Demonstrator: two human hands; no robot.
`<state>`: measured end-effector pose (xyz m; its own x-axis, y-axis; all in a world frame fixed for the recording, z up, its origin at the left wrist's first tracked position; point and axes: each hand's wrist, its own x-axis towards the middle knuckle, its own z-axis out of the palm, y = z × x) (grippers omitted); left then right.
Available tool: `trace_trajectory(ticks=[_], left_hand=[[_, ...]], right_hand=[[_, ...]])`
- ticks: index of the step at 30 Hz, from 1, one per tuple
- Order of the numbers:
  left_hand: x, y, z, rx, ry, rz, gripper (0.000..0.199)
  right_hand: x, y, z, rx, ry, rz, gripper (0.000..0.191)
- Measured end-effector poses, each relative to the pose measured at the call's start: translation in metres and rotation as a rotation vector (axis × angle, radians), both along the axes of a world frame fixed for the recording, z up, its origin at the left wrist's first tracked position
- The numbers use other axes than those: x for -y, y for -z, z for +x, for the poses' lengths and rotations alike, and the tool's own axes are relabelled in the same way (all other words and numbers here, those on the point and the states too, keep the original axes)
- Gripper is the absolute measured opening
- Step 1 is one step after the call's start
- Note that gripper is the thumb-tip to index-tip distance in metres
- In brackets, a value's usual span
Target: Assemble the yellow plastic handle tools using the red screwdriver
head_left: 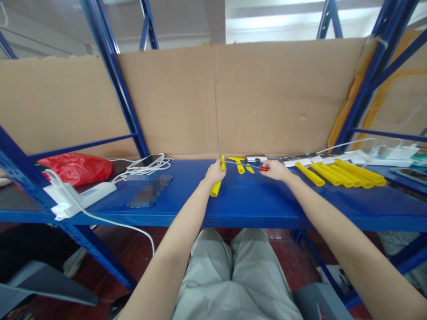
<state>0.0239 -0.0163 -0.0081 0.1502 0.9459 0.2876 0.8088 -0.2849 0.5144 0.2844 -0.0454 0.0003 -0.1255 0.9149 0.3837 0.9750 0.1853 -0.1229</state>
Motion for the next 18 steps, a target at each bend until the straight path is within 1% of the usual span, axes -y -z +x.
trace_trajectory(ticks=[6,11,14,18], left_hand=[[0.0004,0.0009,-0.0044,0.039,-0.026,-0.008,0.044],[-0.0007,0.0020,-0.0032,0.036,-0.034,0.001,0.048],[-0.0001,0.0020,-0.0021,0.033,-0.028,0.007,0.047],[0.0008,0.0020,-0.0019,0.011,-0.030,0.014,0.045]], right_hand=[[-0.0002,0.0024,-0.0035,0.053,-0.074,0.028,0.013],[-0.0003,0.0030,-0.0016,0.100,-0.031,0.063,0.011],[0.0007,0.0027,-0.0015,0.085,0.001,0.062,0.012],[0.0037,0.0012,-0.0016,0.049,-0.033,0.041,0.011]])
